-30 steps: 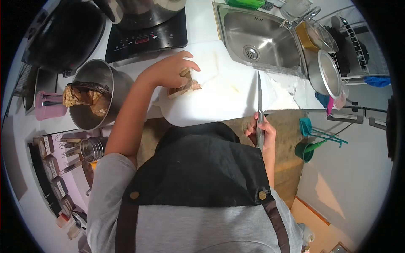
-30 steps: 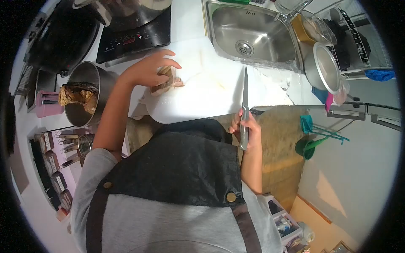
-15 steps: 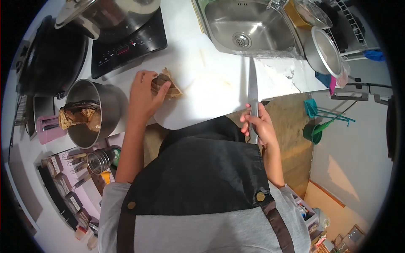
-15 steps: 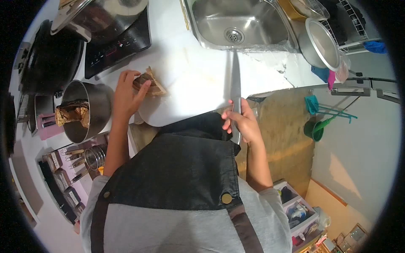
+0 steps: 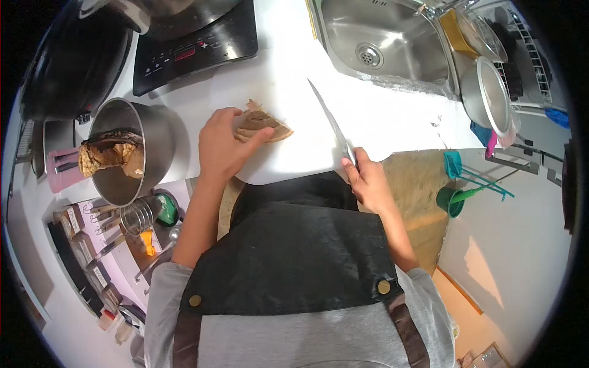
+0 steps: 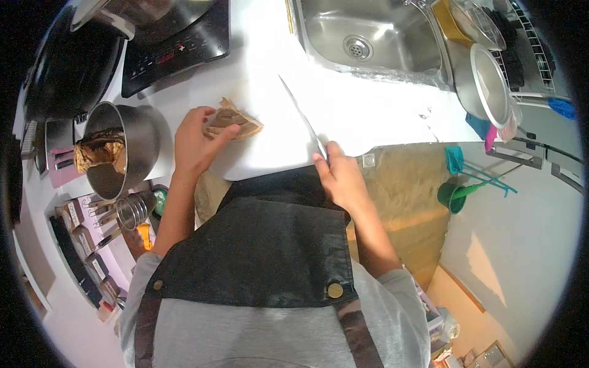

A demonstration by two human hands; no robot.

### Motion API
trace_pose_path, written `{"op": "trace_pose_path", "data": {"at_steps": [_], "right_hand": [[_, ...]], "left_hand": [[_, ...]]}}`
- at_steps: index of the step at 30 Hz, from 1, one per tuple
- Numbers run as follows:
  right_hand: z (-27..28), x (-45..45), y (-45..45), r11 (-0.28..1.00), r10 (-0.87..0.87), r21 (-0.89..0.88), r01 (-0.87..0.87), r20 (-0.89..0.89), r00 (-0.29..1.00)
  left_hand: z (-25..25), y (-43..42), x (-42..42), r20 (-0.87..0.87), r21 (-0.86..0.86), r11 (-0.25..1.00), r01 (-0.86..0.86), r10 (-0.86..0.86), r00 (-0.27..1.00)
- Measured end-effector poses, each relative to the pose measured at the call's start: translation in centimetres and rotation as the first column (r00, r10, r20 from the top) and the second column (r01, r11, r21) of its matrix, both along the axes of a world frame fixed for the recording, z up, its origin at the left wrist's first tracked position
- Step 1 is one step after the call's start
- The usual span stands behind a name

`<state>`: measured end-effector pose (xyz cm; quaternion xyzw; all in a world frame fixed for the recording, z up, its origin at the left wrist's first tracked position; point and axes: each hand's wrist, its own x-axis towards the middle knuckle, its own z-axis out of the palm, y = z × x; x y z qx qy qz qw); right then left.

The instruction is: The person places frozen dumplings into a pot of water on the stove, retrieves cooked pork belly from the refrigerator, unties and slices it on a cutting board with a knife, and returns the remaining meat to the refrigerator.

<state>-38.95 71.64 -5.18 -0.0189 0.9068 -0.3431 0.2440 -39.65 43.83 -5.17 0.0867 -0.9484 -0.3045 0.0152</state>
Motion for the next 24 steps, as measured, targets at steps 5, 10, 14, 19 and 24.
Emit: {"op": "trace_pose_path", "data": {"at_steps": [5,10,14,19,24], "right_hand": [[-2.0,-0.6,-0.1,0.939,0.152,0.344,0.021,-0.468,0.87],[-3.3,-3.0,-1.5,0.923,0.175,0.381,0.055,-0.542,0.822],[-4.2,-3.8,-2.4,0.919,0.209,0.39,0.058,-0.606,0.767],[-0.7,-4.9,-6.7,0.897,0.291,-0.104,-0.43,-0.595,0.749],[1.2,-5.2,-11.5,0.658,0.597,-0.203,-0.725,-0.447,0.666]], "left_hand": [[-1.2,0.5,1.7,-0.172,0.036,0.988,0.153,-0.144,0.975],[-4.6,0.6,5.3,-0.465,0.063,0.979,0.194,-0.143,0.874],[-5.7,1.1,6.2,-0.496,0.184,0.974,0.129,-0.021,0.868],[-6.6,0.5,6.5,-0.493,0.176,0.967,0.186,-0.077,0.867],[-4.7,0.5,6.0,-0.439,0.365,0.927,0.084,0.092,0.894]]}}
